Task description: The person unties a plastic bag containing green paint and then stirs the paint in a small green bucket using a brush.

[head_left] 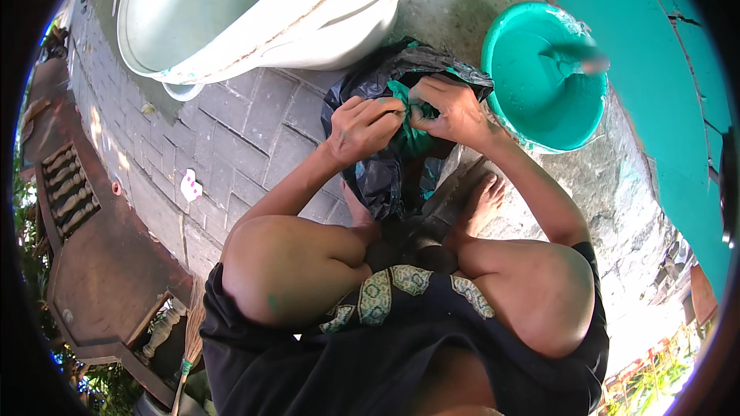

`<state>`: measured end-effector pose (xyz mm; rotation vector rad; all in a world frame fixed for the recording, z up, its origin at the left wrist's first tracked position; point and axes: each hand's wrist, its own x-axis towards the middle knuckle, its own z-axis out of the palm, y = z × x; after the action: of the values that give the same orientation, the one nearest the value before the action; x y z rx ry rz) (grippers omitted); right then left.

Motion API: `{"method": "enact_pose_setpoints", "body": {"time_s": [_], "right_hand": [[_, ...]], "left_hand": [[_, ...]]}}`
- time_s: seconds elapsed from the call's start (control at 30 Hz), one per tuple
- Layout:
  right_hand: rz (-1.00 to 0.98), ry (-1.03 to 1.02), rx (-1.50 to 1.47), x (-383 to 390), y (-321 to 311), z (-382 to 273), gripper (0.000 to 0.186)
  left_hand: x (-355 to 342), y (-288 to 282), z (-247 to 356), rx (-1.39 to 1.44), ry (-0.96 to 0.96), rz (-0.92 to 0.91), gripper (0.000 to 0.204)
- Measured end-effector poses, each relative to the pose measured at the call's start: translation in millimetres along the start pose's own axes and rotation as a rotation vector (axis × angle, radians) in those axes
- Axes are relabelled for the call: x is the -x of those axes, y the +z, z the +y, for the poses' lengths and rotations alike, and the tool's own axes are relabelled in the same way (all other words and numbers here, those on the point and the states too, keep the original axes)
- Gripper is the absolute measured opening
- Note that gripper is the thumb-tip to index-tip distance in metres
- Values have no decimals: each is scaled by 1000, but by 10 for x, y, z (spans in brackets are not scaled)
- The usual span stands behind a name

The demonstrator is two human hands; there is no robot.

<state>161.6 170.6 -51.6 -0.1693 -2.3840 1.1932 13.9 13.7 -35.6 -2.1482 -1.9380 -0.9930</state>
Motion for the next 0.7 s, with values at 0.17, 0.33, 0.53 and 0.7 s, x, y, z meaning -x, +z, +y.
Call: {"method": "enact_pose_setpoints", "body": {"time_s": [0.17, 0.33, 0.53, 0.7], "right_hand": [[-3, 27, -89, 6, 13, -11, 24], [-3, 104, -147, 47, 2, 18, 25], [-68, 185, -244, 46, -43, 2, 26], [-41, 95, -254, 62, -47, -22, 23]], "left_hand": [[85, 3, -5, 23, -9, -12, 23], [55, 18, 8, 46, -39, 0, 24], [47, 32, 36, 110, -131, 28, 22], [54, 12, 47, 156, -182, 44, 23]]}}
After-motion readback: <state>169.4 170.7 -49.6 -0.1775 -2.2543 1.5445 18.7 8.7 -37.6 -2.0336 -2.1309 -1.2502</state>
